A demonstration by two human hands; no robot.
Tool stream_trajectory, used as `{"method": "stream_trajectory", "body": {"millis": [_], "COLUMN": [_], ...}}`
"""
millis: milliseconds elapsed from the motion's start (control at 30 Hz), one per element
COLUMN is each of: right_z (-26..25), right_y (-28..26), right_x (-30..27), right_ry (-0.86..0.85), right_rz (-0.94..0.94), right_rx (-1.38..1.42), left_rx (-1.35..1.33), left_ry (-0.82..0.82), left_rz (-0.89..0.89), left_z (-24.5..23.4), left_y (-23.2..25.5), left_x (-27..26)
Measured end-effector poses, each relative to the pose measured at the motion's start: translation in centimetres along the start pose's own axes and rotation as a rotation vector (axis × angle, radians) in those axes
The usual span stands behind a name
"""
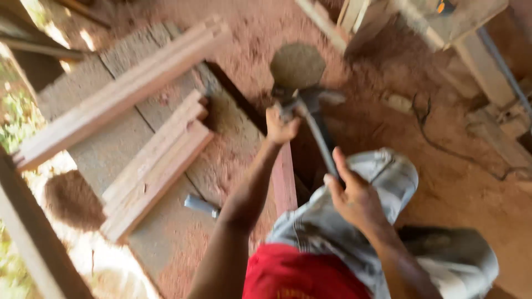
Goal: Creating mortise and tenon joints in wooden beams using a hammer and chisel.
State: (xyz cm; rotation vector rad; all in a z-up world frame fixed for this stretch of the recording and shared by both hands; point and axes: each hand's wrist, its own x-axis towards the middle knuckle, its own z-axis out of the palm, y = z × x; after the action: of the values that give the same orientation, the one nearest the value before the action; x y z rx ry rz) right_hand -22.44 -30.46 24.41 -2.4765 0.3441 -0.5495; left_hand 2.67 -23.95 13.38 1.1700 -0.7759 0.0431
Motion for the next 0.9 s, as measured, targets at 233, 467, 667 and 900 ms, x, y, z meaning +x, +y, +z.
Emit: {"method": "stream_trajectory", "body": {"millis": [233, 467, 667, 900], "right_z": [-0.9, -0.1, -0.7, -4.1], "right_y": [3.8, 5.7, 4.9, 1.8], "right_x": [-3.0, -5.0, -4.9, -5.5], "right_ry": [-0.008, 0.072, 0.151, 0.234], "right_rz": [0.359, 0.449, 0.323, 0.246], "right_rx": [0.121, 0.136, 0.168, 0.227], "left_rx": [0.335, 0.267, 0.289, 0.229], "left_ry": [-0.254, 0.025, -0.016, 0.040], "left_rz": [0.280, 0.009, -0.321, -0.251], "left_z": [-1.6, -0.9, -0.6, 0.1], "left_y": [0.2, -1.6, -0.7, 0.3], "left_x": [-10.3, -3.2, 2.9, -0.1]}}
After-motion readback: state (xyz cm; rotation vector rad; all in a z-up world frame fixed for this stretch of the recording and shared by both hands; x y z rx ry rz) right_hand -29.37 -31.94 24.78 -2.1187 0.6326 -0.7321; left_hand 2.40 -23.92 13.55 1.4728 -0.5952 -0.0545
